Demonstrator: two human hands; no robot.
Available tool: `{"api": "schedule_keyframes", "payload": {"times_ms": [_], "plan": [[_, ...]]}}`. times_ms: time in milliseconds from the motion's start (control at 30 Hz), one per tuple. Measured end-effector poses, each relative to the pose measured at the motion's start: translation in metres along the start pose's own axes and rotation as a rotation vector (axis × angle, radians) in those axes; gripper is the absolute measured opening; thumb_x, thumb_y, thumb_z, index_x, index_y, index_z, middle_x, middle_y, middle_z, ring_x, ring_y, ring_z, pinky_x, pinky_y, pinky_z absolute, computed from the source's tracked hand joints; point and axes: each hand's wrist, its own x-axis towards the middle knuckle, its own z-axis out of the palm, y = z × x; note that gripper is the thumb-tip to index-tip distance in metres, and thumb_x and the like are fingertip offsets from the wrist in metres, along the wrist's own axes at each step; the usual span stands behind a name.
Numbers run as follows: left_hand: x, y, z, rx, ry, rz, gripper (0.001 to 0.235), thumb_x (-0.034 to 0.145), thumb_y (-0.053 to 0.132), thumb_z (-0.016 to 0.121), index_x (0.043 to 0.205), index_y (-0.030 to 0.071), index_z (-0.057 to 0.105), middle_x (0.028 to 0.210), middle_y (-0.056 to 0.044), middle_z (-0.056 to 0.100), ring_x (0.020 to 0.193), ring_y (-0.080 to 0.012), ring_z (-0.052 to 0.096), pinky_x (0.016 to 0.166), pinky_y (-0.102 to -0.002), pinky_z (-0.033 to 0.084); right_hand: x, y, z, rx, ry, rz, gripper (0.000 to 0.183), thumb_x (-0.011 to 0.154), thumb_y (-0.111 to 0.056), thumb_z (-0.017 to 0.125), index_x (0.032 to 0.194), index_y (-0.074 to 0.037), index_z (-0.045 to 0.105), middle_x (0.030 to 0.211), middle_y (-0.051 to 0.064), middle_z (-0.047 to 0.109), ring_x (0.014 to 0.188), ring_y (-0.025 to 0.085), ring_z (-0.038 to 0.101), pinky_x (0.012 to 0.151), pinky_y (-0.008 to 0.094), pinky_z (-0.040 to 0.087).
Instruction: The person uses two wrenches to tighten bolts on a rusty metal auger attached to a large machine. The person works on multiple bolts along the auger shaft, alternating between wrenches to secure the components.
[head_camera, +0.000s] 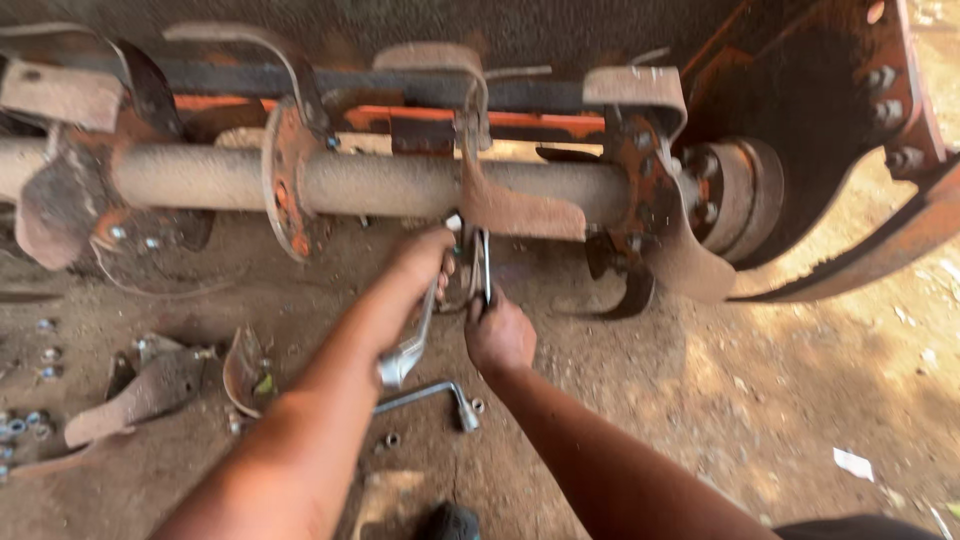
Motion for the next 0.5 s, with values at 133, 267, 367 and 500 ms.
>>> {"api": "schedule_keyframes", "payload": {"times_ms": [133, 267, 367, 500], "plan": [[-0.005, 0.008, -0.005, 0.242, 0.044, -0.007, 0.018, 0.095, 0.018, 0.061, 0.103, 0.003, 0.067, 0.072, -0.006, 0.062, 0.053, -0.0137, 0.055, 0.043, -0.031, 0.047, -0.007, 0.000, 0.000, -0.030, -0.077, 0.027, 0.034, 0.103, -0.037, 0.044, 0.118, -0.013, 0.063, 0.100, 0.021, 0.074, 0.096, 0.040, 0.072, 0.089, 0.053, 0.055], [0.002, 0.028, -0.002, 0.275, 0.033, 0.003, 0.019, 0.095, 0.018, 0.059, 0.096, 0.001, 0.067, 0.067, -0.009, 0.061, 0.050, -0.0179, 0.057, 0.042, -0.035, 0.047, 0.004, -0.002, -0.005, 0.013, 0.019, -0.012, 0.034, 0.098, -0.037, 0.050, 0.119, -0.015, 0.065, 0.103, 0.023, 0.072, 0.099, 0.044, 0.068, 0.088, 0.055, 0.052], [-0.013, 0.019, -0.005, 0.333, 0.104, 0.045, 0.020, 0.094, 0.019, 0.058, 0.098, 0.001, 0.066, 0.063, -0.011, 0.061, 0.044, -0.0221, 0.054, 0.042, -0.039, 0.044, -0.002, 0.003, 0.002, -0.038, -0.034, 0.010, 0.034, 0.100, -0.037, 0.049, 0.119, -0.013, 0.065, 0.101, 0.023, 0.073, 0.097, 0.043, 0.070, 0.090, 0.053, 0.054], [-0.028, 0.028, -0.007, 0.635, 0.264, 0.129, 0.033, 0.097, 0.029, 0.056, 0.102, -0.001, 0.069, 0.067, -0.017, 0.069, 0.049, -0.0248, 0.066, 0.050, -0.039, 0.055, 0.003, 0.005, 0.003, -0.016, -0.012, 0.010, 0.033, 0.100, -0.040, 0.050, 0.118, -0.017, 0.065, 0.103, 0.021, 0.073, 0.098, 0.043, 0.069, 0.088, 0.055, 0.054]]}}
